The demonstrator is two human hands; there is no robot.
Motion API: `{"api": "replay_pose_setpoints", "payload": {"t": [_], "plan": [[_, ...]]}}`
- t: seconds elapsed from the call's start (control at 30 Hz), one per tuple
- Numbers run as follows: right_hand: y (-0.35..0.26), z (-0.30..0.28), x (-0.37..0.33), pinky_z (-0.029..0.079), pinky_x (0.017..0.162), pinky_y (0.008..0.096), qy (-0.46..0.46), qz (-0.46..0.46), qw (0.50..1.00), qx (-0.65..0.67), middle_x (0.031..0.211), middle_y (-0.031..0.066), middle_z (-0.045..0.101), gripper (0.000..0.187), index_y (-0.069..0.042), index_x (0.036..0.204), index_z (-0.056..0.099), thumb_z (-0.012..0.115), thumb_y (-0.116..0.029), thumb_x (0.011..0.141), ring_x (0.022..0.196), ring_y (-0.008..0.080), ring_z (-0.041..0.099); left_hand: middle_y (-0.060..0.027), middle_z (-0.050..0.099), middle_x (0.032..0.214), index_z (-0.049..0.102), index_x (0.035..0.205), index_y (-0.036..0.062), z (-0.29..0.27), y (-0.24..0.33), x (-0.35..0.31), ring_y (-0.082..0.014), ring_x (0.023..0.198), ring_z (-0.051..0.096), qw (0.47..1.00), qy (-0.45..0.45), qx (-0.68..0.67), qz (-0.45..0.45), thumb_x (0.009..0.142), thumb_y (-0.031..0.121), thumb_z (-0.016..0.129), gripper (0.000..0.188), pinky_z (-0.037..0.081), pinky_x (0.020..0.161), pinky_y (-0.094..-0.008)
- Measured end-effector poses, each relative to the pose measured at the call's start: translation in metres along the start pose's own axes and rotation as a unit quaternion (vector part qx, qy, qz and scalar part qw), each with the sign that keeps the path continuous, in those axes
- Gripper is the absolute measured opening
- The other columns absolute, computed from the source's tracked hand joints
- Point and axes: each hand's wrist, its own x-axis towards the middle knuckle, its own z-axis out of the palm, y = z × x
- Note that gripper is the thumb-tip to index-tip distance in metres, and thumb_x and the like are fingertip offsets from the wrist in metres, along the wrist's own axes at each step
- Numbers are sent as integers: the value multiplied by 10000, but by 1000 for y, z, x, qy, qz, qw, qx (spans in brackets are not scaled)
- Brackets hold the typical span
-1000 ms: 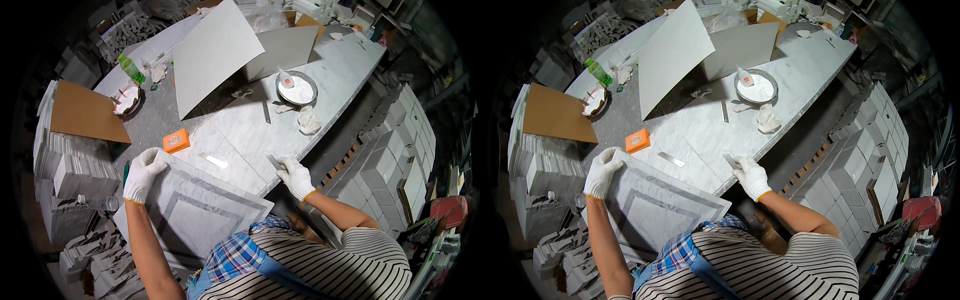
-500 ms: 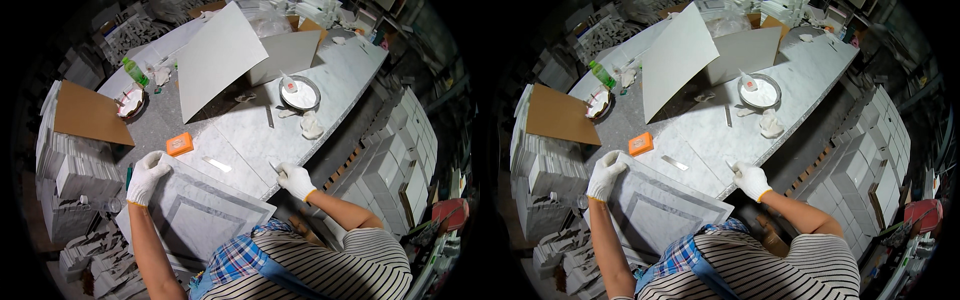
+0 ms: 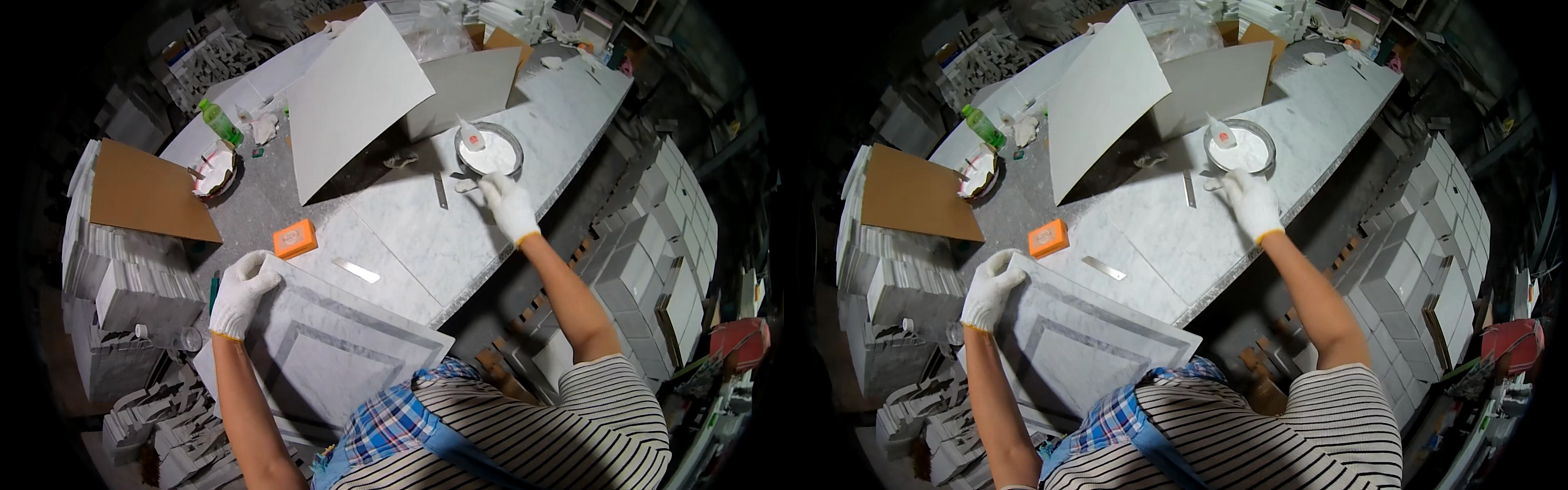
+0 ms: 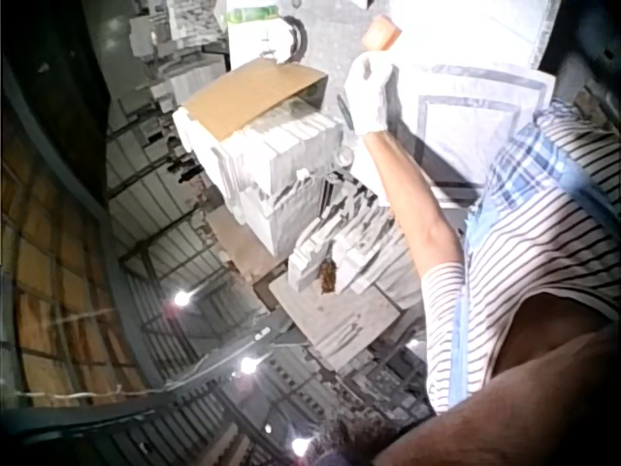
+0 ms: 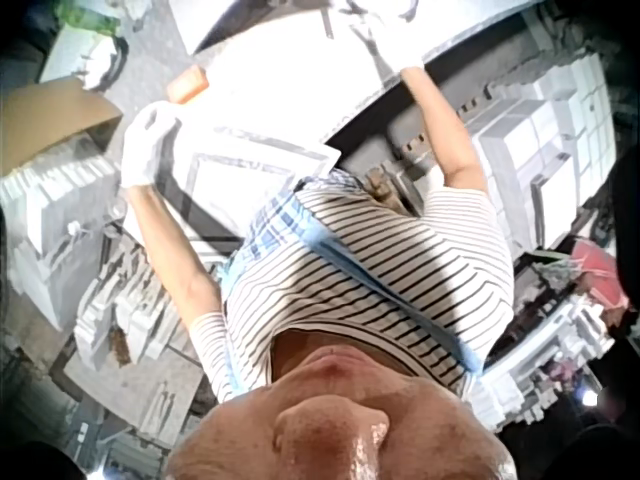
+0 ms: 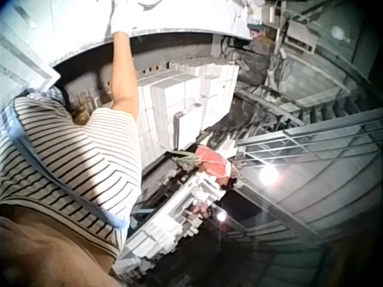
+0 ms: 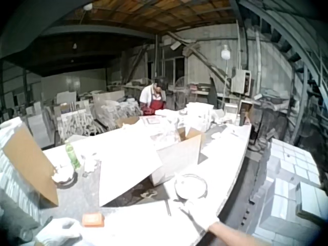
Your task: The person uses a utility knife to trim the edges of a white rectangular sheet on a workbench. They repeatedly cut along the sides, remove the excess strips, and occasionally use an orange block to smooth or clean the surface. The person handles the sheet and the knife with gloved hands throughout the process.
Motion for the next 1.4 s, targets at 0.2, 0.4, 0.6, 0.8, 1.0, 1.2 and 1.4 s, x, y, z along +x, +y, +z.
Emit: {"api": "replay_pose_setpoints", "payload": {"t": [0.2,0.4,0.6,0.8,1.0,1.2,1.4], "plan": [[67,22,74,442,532,315,-61,186,971,137,752,29,659,277,-17,1159,735,621,-177,963,594,131,553,-77,702,1106,652,1250,-69,8,11,-1,-144,997,644,1000,6,15,6,800,200,755,534,497,934,-284],[92,34,91,460,569,315,-86,225,959,151,763,37,680,256,-11,1084,774,639,-137,906,636,139,583,-81,683,1161,617,1300,-66,2,7,0,-167,1036,636,1000,-9,0,-19,775,121,748,573,495,944,-289],[97,40,94,463,565,304,-66,259,949,165,765,50,695,245,-3,1054,783,661,-127,880,631,140,593,-85,683,1158,616,1299,-63,2,6,-1,-173,1038,637,1000,-7,-8,-17,764,134,758,587,495,950,-294],[106,44,101,455,548,308,-62,240,956,157,759,47,698,230,-9,1029,792,679,-123,865,612,137,593,-86,705,1118,648,1262,-67,2,3,1,-159,1011,652,1000,0,-4,1,786,207,798,570,503,929,-296],[96,32,99,431,542,310,-109,230,943,213,733,34,670,183,-13,949,783,655,-126,882,619,126,563,-102,685,1182,612,1311,-80,3,8,-1,-190,1072,640,1000,1,-4,-20,764,163,770,620,488,978,-310],[90,22,96,425,561,307,-125,310,897,289,790,23,667,186,-12,1002,757,643,-134,921,645,124,541,-112,700,1174,628,1296,-82,4,7,-1,-188,1065,649,1000,2,7,-10,774,181,772,602,493,981,-315],[16,5,81,399,514,257,-96,253,899,345,793,6,661,261,-18,1134,747,676,-170,934,602,76,508,-108,703,1185,643,1284,-74,-1,11,-7,-189,1077,645,997,8,78,11,779,220,772,599,487,989,-315]]}}
